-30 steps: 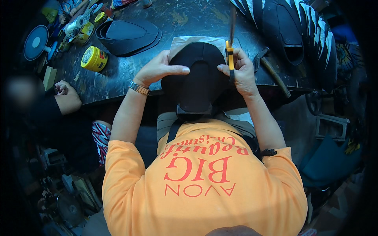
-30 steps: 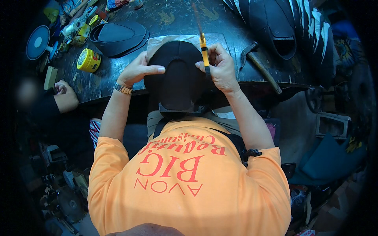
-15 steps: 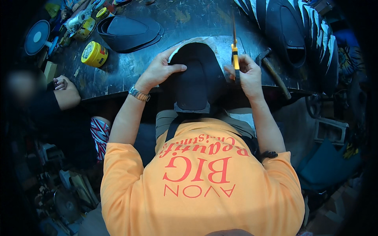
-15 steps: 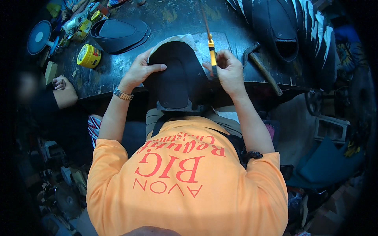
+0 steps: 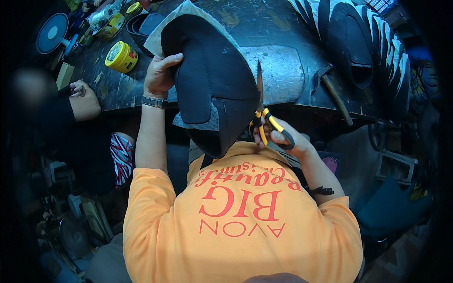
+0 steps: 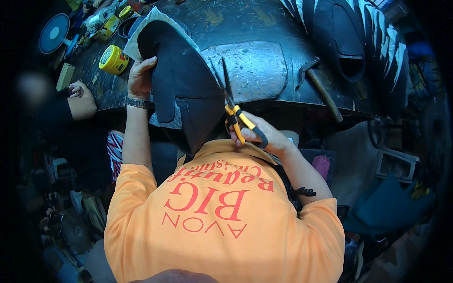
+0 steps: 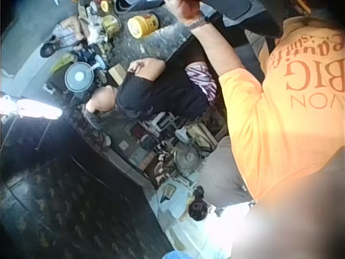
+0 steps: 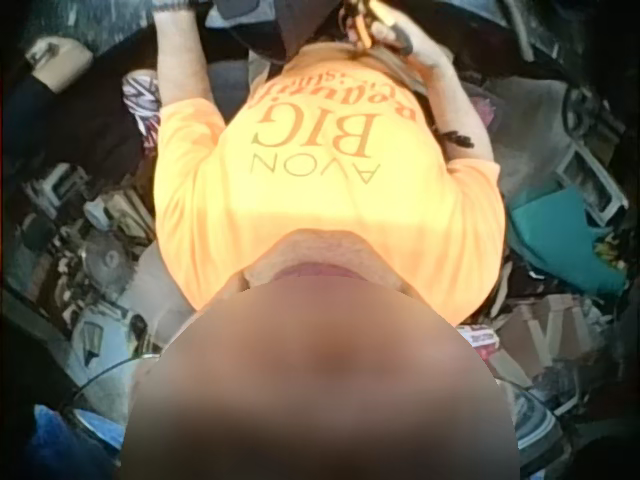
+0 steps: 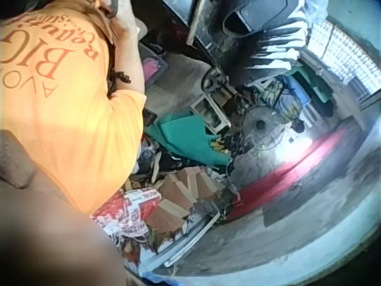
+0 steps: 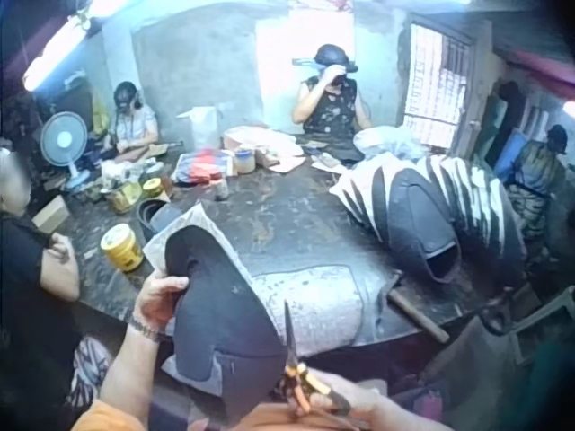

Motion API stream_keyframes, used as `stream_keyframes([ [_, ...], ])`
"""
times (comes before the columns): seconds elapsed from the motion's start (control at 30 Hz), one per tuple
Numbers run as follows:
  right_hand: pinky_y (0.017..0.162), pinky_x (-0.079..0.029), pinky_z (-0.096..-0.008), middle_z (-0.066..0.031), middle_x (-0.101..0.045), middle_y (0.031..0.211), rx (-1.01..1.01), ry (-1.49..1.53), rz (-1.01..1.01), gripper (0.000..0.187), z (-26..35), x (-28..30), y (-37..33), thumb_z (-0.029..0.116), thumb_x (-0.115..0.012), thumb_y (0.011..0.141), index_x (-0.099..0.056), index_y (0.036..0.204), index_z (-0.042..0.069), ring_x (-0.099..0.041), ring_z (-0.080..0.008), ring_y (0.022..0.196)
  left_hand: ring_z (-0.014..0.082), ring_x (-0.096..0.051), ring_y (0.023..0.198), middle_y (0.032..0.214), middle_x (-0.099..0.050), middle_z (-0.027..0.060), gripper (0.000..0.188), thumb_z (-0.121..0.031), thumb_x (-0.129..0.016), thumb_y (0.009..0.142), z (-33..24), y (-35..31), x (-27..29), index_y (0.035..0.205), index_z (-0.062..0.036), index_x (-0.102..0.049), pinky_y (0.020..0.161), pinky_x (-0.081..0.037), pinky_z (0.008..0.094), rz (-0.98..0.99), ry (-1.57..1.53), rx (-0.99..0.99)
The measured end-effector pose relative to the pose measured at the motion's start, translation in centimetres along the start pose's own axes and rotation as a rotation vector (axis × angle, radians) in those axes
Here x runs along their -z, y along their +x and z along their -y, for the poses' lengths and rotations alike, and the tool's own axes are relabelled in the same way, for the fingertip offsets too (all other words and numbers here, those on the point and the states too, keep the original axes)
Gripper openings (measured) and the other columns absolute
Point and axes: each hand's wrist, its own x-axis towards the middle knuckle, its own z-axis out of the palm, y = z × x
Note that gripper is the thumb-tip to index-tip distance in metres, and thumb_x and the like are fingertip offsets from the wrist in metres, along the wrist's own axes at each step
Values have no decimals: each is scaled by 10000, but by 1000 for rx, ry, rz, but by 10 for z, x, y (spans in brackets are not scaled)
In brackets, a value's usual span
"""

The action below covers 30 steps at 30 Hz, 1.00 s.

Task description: The person uses shears to trim the edges of black shoe upper pieces. They pick up each piece, cut along its perimeter, and place it back on the table, repeating this for several pieces.

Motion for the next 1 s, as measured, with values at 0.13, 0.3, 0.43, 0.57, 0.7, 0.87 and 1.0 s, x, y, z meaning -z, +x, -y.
stream_keyframes([
  [0.13,779,-470,-259,-54,-566,925,17,-31,45,791,-3,-10,-1,543,-777,713,-477,1244,39,-567,-130,844,181,-692,879,1005,-698,82,334,-7,-657,842,12,-8,20,1172,-33,-616,779,-566,323,-34,-57,39],
  [0.3,768,-480,-255,-61,-552,969,10,-85,-72,968,7,-16,2,563,-825,645,-415,1352,46,-569,-139,858,181,-697,858,983,-700,84,267,-14,-676,834,18,-10,22,1099,-36,-653,753,-575,320,-62,-23,125],
  [0.43,755,-486,-237,-63,-541,979,49,-178,-186,895,11,-17,1,563,-811,659,-458,1293,39,-569,-129,854,188,-685,899,1025,-685,81,326,-1,-669,836,16,-8,12,1158,-38,-630,783,-570,320,-42,46,67],
  [0.57,750,-487,-233,-59,-534,960,88,-237,-220,793,12,-14,-3,532,-792,687,-491,1228,36,-567,-115,834,179,-679,908,1027,-685,63,367,8,-691,825,8,-6,4,1182,-51,-627,800,-567,316,-41,124,17],
  [0.7,806,-420,-244,-27,-518,941,133,-169,-157,462,12,-12,-8,270,-762,805,-518,1115,31,-501,-95,865,175,-683,900,1017,-689,59,359,9,-701,823,5,-4,1,1169,-56,-631,800,-571,313,21,133,-1],
  [0.87,799,-423,-236,-29,-520,930,151,-205,-190,487,11,-13,-8,297,-768,794,-515,1112,28,-510,-91,854,178,-685,912,1015,-690,63,387,19,-701,817,9,0,2,1187,-60,-617,819,-568,317,11,138,26],
  [1.0,795,-429,-236,-27,-520,926,157,-162,-178,486,10,-13,-9,294,-765,794,-512,1111,26,-518,-86,851,188,-660,952,1107,-660,71,407,18,-680,827,7,3,5,1221,-43,-604,853,-545,327,16,197,1],
])
